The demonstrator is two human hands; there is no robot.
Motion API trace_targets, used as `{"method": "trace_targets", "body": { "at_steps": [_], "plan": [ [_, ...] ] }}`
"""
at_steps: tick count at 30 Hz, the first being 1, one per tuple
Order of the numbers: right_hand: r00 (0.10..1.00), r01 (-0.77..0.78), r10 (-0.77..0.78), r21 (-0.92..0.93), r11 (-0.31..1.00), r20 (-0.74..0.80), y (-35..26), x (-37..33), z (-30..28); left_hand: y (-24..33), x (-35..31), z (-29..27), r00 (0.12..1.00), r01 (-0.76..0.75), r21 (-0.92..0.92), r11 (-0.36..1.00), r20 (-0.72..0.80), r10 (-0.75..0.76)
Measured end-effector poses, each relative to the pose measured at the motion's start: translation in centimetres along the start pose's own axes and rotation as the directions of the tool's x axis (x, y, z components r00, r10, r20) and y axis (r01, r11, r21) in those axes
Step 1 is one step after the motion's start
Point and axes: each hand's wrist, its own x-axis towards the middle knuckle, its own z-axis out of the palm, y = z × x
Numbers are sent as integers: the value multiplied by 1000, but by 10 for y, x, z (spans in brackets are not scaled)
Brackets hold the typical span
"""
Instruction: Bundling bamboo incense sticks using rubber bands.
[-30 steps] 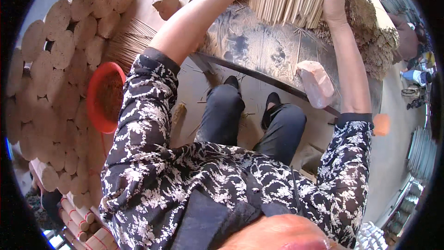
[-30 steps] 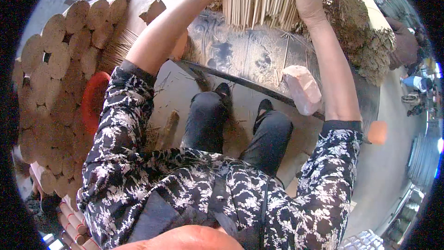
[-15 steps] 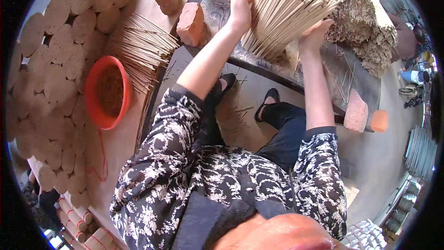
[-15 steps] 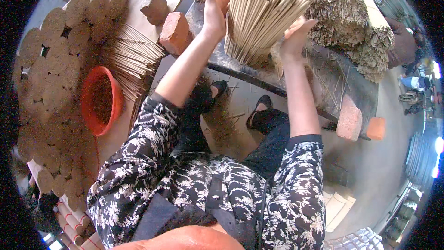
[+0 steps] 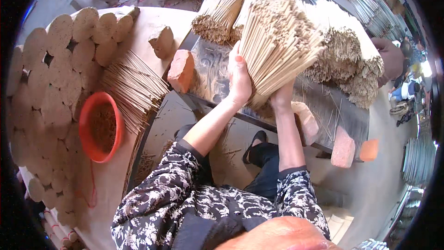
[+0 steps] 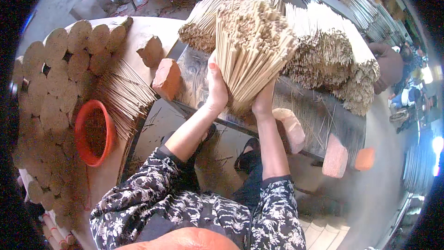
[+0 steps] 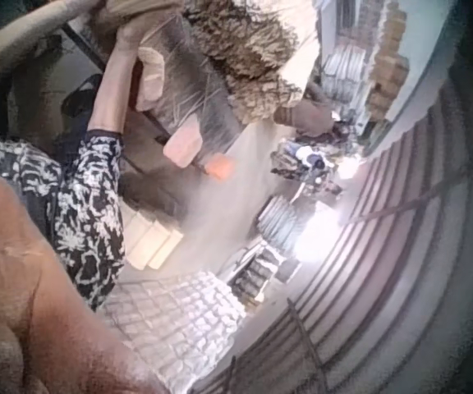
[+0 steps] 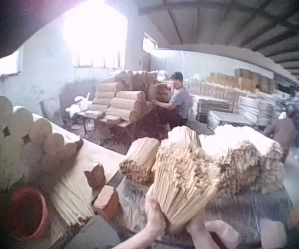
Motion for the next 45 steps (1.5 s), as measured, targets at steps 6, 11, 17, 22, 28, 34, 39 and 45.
{"method": "trace_targets", "body": {
  "at_steps": [6, 11, 17, 22, 28, 34, 39, 45],
  "plan": [
    [987, -30, 25, -29, 999, -158, -6, -9, 1, -7, 15, -13, 965, 253, -150, 956, 113, -237],
    [999, -30, 21, -197, 980, -43, 18, 13, -25, -12, -29, -9, 993, 101, -8, 995, 55, -101],
    [992, 14, -7, 55, 998, -128, 10, -13, 5, -4, -17, -4, 992, 86, 5, 996, 95, -86],
    [949, -86, 58, -79, 993, -309, -8, -19, 11, -14, -3, -22, 948, 308, -200, 930, 148, -282],
    [987, -108, 96, -93, 990, -133, 21, 6, -19, -1, -41, -7, 994, 89, -132, 987, 75, -80],
    [996, 62, -53, 136, 989, -74, 21, -26, -2, -5, -9, -12, 970, 215, -119, 969, 139, -198],
    [928, -113, 52, -145, 983, -370, 13, -14, -15, -39, -11, -32, 923, 383, -209, 900, 111, -368],
    [993, -98, 87, -165, 981, -74, 49, 19, -47, -35, -52, -22, 998, -4, 98, 995, 64, -2]
  ]
}}
